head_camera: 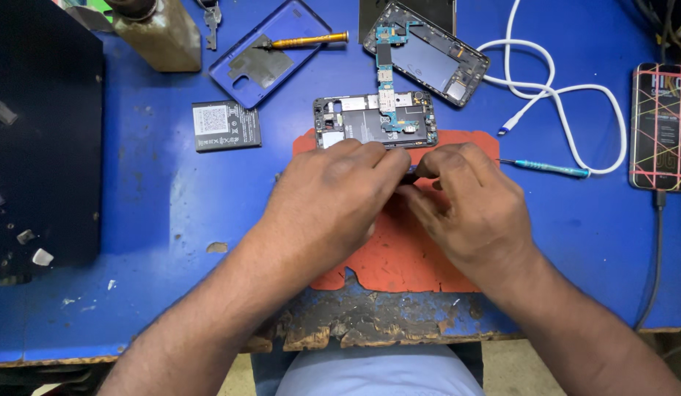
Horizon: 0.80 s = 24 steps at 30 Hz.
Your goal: The person disassembles a smartphone by unscrewing the back cover, removing the battery, and detaching internal components using a screwdriver and a plastic pry tool. The person then separates the motherboard and other parts from the phone chassis.
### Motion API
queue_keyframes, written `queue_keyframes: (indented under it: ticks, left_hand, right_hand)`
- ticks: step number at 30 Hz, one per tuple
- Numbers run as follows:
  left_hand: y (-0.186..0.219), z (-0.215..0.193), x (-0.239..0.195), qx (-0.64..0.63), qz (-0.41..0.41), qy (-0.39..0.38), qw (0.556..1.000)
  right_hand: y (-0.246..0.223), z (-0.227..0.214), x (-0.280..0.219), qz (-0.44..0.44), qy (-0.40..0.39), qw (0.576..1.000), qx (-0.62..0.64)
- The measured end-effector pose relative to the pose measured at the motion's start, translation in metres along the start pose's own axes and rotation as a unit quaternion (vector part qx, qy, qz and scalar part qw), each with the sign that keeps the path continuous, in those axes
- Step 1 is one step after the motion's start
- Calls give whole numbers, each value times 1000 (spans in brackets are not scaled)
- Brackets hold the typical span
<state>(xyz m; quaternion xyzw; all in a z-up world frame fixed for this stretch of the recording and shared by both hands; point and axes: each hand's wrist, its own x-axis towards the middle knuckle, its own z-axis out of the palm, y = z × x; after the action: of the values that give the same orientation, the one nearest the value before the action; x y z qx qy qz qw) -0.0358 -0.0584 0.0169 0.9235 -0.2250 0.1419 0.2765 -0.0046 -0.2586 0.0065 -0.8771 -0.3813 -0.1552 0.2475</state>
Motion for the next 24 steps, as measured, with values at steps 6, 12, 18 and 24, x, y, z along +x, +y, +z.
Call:
queue_keyframes:
  ticks: [6, 12, 18, 24]
  left_hand:
    - [-1, 7, 2, -5, -13, 13, 1000]
    - [0, 10, 1, -14, -57, -7, 998]
    - [2, 12, 1, -22, -15, 42, 999]
    - [0, 13, 1, -20, -42, 27, 999]
  right_hand:
    - [-9, -6, 3, -9, -17, 998, -60]
    - [-8, -7, 7, -18, -30, 998, -47]
    - [-10, -8, 8, -14, -44, 997, -58]
    - [-10, -8, 8, -13, -41, 998, -48]
